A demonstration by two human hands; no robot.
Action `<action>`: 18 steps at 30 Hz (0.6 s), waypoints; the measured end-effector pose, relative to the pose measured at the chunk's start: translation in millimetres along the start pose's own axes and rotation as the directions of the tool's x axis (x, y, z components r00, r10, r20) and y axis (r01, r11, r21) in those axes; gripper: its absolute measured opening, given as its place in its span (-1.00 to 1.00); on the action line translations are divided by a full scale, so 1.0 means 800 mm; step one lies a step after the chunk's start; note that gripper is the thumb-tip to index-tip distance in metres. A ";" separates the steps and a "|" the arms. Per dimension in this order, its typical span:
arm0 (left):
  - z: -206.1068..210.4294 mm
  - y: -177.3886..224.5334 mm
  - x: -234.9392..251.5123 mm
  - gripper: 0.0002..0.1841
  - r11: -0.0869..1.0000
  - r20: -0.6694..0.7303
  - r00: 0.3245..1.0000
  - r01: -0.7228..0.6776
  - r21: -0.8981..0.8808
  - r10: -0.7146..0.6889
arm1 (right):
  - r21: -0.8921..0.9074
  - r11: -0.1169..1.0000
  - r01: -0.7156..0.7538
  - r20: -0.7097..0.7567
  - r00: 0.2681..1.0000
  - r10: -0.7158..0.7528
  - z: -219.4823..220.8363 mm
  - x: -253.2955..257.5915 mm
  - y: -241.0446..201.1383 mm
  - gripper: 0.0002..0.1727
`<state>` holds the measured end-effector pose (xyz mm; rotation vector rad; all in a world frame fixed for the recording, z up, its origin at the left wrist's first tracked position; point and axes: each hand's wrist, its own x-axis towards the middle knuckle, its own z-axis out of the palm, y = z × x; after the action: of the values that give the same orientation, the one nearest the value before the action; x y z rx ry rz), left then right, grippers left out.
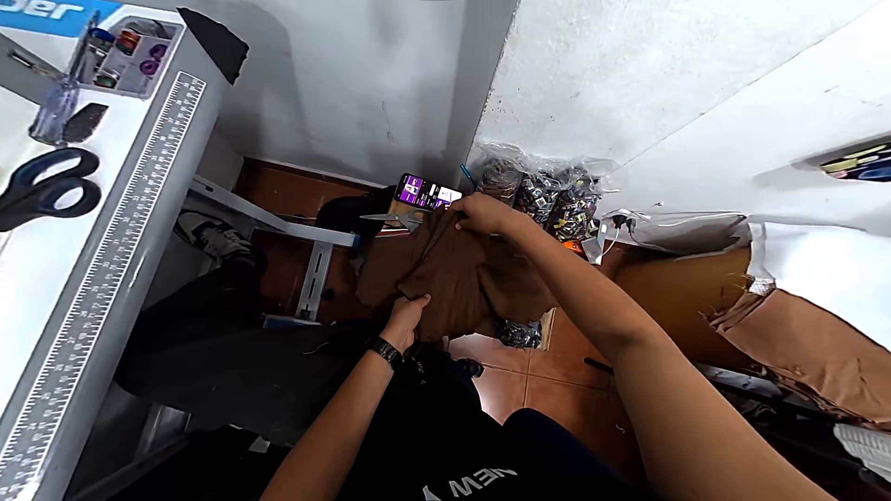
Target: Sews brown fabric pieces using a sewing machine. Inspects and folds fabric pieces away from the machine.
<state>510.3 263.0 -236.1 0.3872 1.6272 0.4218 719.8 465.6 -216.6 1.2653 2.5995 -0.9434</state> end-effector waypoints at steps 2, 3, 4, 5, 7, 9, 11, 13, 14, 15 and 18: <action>-0.001 -0.005 0.000 -0.33 0.998 0.003 1.000 -0.009 0.068 0.009 | -0.016 1.000 -0.027 -0.110 0.994 0.025 0.001 -0.012 -0.007 -0.63; -0.003 -0.008 -0.001 -0.28 0.992 -0.018 0.999 -0.048 0.113 0.050 | -0.026 0.998 -0.052 -0.173 0.984 0.046 -0.003 -0.025 -0.013 -0.63; -0.005 -0.010 -0.004 -0.25 0.974 -0.063 0.990 -0.113 0.195 0.128 | -0.026 0.997 -0.072 -0.231 0.971 0.064 -0.010 -0.042 -0.018 -0.64; -0.009 -0.009 -0.012 -0.24 0.928 -0.130 0.960 -0.198 0.316 0.249 | -0.007 0.996 -0.092 -0.270 0.959 0.086 -0.018 -0.064 -0.020 -0.66; -0.014 0.000 -0.031 -0.27 0.742 -0.172 0.832 -0.352 0.571 0.527 | 0.063 0.980 -0.190 -0.235 0.951 0.200 -0.029 -0.121 -0.013 -0.76; -0.008 0.005 -0.038 -0.46 0.490 -0.011 0.684 -0.511 0.706 0.729 | 0.109 0.904 -0.413 0.012 0.910 0.414 -0.024 -0.187 0.010 -0.74; 0.009 0.006 -0.028 -0.62 0.258 0.237 0.576 -0.645 0.719 0.782 | 0.130 0.757 -0.640 0.312 0.752 0.581 0.003 -0.242 0.041 -0.62; 0.033 0.004 -0.013 -0.60 0.125 0.398 0.544 -0.691 0.711 0.739 | 0.293 0.642 -0.708 0.326 0.706 0.629 0.049 -0.283 0.068 -0.64; 0.044 0.001 -0.007 -0.57 0.094 0.441 0.565 -0.682 0.725 0.697 | 0.424 0.609 -0.670 0.236 0.731 0.640 0.072 -0.294 0.073 -0.56; 0.054 -0.002 -0.001 -0.54 0.079 0.469 0.604 -0.662 0.745 0.644 | 0.569 0.561 -0.600 0.140 0.744 0.653 0.094 -0.298 0.073 -0.42; 0.067 -0.006 0.016 -0.48 0.032 0.499 0.695 -0.598 0.801 0.517 | 0.867 0.404 -0.292 -0.102 0.689 0.718 0.150 -0.271 0.065 -0.22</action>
<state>562.6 267.3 -253.9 2.0555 1.3977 -0.0868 878.1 274.0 -263.9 2.6336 1.6166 -1.9423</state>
